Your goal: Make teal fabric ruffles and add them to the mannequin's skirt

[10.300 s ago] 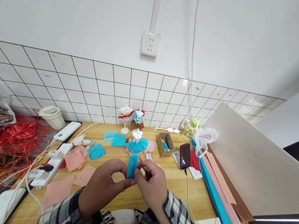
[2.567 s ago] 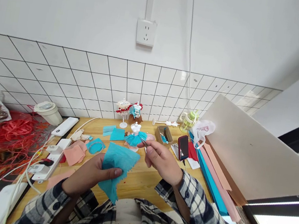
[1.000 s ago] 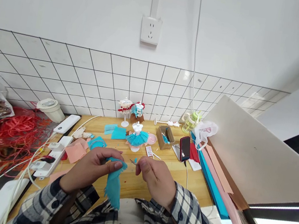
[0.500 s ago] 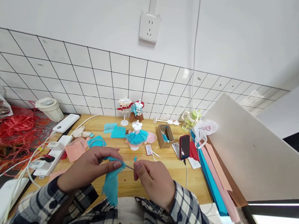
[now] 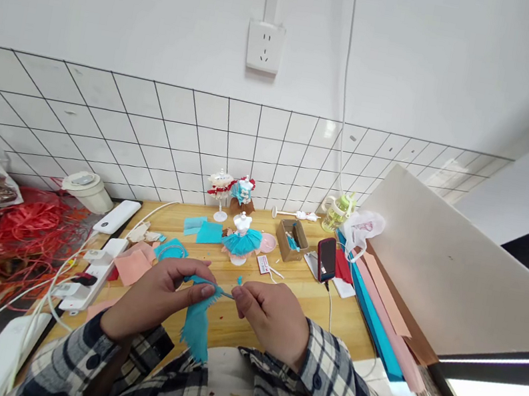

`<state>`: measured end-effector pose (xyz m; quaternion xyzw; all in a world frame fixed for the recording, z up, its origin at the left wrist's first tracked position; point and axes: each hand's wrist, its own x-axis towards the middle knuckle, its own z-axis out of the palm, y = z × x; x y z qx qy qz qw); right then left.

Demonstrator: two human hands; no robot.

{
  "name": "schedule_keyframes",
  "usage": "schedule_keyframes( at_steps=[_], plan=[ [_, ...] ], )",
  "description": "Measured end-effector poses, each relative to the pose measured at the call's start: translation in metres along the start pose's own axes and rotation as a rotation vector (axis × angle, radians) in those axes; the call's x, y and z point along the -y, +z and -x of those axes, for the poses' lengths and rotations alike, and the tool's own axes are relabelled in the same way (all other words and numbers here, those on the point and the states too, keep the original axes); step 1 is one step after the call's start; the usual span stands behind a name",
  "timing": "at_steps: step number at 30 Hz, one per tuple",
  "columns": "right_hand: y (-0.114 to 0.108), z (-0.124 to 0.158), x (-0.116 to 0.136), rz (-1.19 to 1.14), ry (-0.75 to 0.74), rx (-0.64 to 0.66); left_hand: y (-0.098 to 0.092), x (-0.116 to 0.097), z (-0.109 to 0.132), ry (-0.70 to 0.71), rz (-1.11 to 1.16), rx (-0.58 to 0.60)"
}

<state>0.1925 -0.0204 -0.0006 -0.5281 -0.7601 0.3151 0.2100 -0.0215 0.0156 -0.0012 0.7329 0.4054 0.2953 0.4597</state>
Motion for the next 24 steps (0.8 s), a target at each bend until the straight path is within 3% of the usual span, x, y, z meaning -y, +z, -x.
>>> schedule_keyframes(
  at_steps=[24],
  plan=[
    [0.0015,-0.0009,-0.0016,-0.026,-0.021,-0.007,-0.0032,0.0001,0.0021,-0.060,0.025,0.012]
  ],
)
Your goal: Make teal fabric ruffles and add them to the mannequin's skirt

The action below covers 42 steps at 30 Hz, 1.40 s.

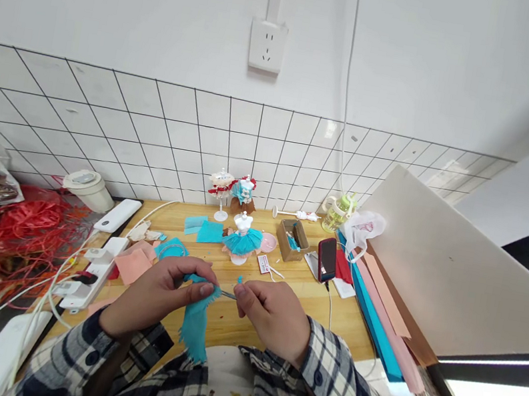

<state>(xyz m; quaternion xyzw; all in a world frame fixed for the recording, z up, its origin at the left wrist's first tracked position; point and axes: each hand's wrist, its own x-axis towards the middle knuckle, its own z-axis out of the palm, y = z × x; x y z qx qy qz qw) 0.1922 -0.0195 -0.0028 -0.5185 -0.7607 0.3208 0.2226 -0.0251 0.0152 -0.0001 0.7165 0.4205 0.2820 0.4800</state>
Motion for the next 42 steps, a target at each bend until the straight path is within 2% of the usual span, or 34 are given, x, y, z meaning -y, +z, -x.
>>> schedule_keyframes(
  at_steps=[7,22,34,42],
  plan=[
    [0.0000,0.0004,-0.0008,-0.003,0.009,0.025,-0.0002,0.0021,0.0006,-0.005,-0.035,0.055],
    [-0.0013,0.0007,0.0024,0.044,0.013,0.068,-0.0019,0.0012,0.0020,0.014,-0.143,0.074],
    [-0.0012,0.0030,0.0002,0.058,-0.002,0.075,-0.0022,-0.0055,-0.0004,0.038,-0.117,0.137],
    [-0.0024,0.0037,0.0001,0.056,0.019,0.071,-0.0034,-0.0035,-0.0011,0.028,-0.117,0.126]
  ],
)
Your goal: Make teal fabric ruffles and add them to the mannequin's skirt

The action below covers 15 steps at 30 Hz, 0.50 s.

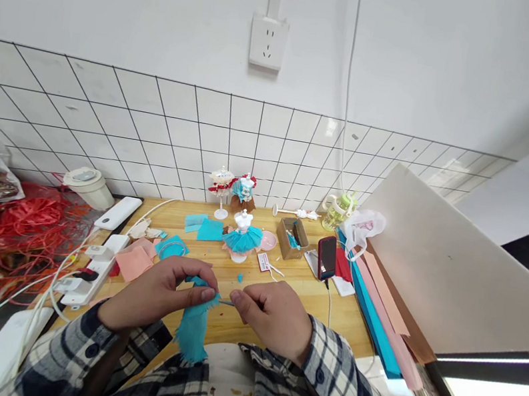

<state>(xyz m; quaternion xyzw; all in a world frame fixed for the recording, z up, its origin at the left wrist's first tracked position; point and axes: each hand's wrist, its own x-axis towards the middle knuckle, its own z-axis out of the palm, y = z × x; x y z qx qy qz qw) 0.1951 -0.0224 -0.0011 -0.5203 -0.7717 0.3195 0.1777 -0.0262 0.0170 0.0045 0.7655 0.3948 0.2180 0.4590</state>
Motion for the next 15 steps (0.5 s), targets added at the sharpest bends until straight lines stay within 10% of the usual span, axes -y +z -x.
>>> schedule_keyframes(
  at_steps=[15],
  plan=[
    [0.0008,-0.0005,0.0002,-0.028,0.004,-0.009,0.0014,0.0056,0.0019,-0.018,-0.032,-0.009]
  ],
)
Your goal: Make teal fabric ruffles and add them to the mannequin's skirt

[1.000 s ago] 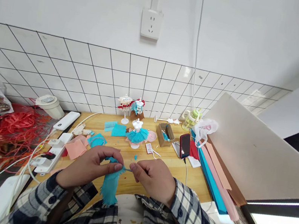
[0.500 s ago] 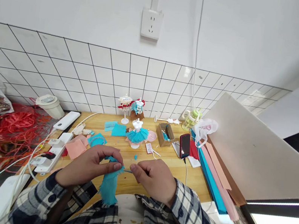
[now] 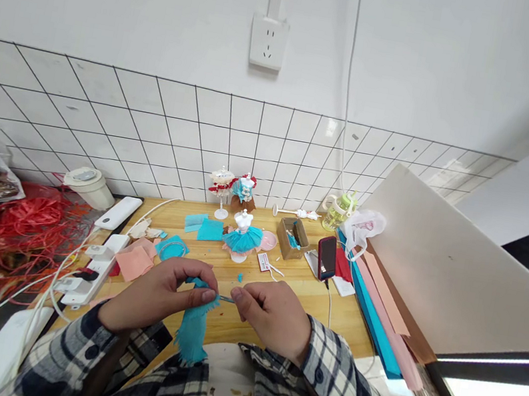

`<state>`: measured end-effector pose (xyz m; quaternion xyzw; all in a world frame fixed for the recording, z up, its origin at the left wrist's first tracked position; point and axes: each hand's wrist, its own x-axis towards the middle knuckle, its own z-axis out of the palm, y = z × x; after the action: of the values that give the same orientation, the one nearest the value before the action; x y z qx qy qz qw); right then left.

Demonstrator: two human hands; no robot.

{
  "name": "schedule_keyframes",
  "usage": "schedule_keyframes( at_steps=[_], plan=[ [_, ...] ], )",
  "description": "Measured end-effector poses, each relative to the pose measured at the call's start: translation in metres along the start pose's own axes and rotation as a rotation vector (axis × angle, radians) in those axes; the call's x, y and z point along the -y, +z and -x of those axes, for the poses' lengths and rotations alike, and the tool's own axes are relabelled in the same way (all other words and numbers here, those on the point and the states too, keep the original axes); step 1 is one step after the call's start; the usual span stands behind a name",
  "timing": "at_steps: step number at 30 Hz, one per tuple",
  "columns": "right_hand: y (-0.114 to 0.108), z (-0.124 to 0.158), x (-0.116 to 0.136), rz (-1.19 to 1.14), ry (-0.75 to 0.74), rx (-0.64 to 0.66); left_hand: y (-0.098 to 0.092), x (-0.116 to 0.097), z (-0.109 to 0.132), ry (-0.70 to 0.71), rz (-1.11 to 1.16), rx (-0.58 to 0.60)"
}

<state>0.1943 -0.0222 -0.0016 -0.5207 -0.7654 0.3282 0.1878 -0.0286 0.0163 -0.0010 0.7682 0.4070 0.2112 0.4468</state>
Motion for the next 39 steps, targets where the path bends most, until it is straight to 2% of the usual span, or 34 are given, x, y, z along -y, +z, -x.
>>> schedule_keyframes(
  at_steps=[12,29,39],
  plan=[
    [0.002,-0.001,-0.002,-0.016,-0.008,0.016,0.002,0.002,-0.001,0.005,-0.016,0.001],
    [0.002,-0.003,-0.004,-0.017,-0.009,-0.004,-0.001,-0.007,-0.001,-0.034,-0.023,-0.014],
    [0.003,-0.006,-0.004,-0.031,0.008,0.015,0.001,0.004,-0.002,-0.035,-0.036,-0.039]
  ],
)
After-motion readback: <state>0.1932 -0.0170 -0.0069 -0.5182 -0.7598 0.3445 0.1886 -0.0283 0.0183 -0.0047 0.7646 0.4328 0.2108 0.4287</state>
